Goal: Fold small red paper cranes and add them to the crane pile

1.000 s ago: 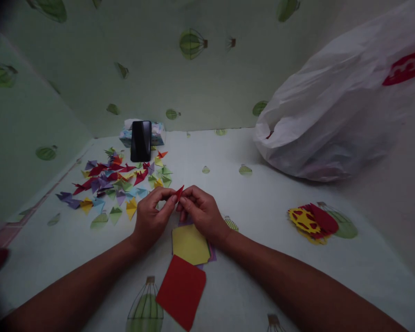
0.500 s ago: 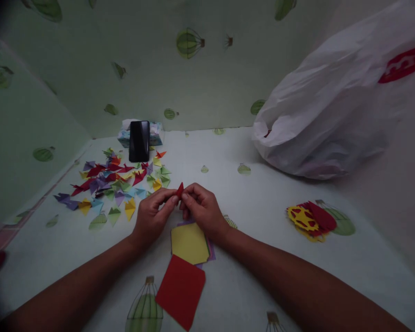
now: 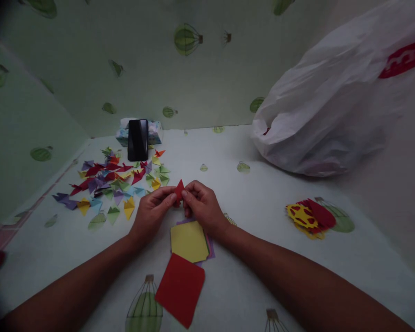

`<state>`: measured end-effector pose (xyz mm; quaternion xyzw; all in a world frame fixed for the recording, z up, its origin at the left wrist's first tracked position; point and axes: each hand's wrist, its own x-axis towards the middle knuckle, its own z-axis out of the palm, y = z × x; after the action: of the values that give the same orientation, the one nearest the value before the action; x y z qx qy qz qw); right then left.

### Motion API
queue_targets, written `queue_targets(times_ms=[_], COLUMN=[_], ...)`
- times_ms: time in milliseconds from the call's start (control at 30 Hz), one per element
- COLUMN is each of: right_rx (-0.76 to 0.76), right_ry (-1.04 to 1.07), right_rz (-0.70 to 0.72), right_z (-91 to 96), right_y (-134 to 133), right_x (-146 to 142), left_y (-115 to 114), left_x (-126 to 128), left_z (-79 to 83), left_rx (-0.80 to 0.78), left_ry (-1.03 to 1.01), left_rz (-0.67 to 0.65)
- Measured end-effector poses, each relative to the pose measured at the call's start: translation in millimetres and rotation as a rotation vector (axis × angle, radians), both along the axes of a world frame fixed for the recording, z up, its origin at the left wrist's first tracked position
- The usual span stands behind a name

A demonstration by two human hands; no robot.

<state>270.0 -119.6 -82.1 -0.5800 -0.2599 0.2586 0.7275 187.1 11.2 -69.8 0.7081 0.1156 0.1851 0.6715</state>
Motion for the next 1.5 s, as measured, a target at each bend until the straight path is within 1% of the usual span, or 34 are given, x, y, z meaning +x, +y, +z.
queue_targets(times_ms=[167, 300, 533, 633, 700, 800, 933, 1100, 1233, 1333, 1433, 1500], right_rx=[0.0, 0.005, -0.005, 0.025, 0.031, 0.041, 0.055, 0.067, 0.077, 0.047, -0.022, -0.041], right_ry=[0.041, 0.054, 0.027, 0.053, 0.068, 0.111, 0.145, 0.178, 0.198, 0.148, 0.089, 0.077], right_rz=[-0.004, -0.003, 0.039, 0.003, -0.009, -0.043, -0.107, -0.131, -0.133, -0.134, -0.093, -0.05], right_z=[0.5, -0.4, -0.3, 0.5, 0.7, 1.1, 2.6, 3.5, 4.2, 4.4, 4.7, 5.5], right_y=[0.0, 0.1, 0.5, 0.9, 1.3, 2.2, 2.9, 2.6, 3.0, 2.5, 1.3, 0.6], right_x=[1.1, 1.6, 1.1, 2.1, 2.6, 2.2, 1.7, 3.1, 2.5, 1.1, -0.8, -1.8], left_y=[-0.5, -0.7, -0.6, -1.9, -3.4, -5.1, -5.3, -4.9, -5.8, -5.8, -4.4, -3.1], left_x=[0.6, 1.3, 1.8, 0.1, -1.0, -1.2, 0.3, 1.3, 0.9, 0.7, 0.5, 0.1], left_z=[1.6, 0.3, -4.2, -5.0, -5.2, -4.5, -2.0, -0.7, -1.5, -2.1, -2.2, -2.0], left_rx=[-0.091, -0.116, 0.007, 0.112, 0.151, 0.117, 0.077, -0.014, -0.064, -0.076, -0.048, -0.011], left_ry=[0.03, 0.029, -0.015, -0.032, -0.033, 0.014, 0.109, 0.161, 0.156, 0.147, 0.133, 0.115], left_rz=[-0.013, -0.028, 0.022, -0.025, -0.057, -0.049, -0.085, -0.096, -0.128, -0.151, -0.122, -0.092])
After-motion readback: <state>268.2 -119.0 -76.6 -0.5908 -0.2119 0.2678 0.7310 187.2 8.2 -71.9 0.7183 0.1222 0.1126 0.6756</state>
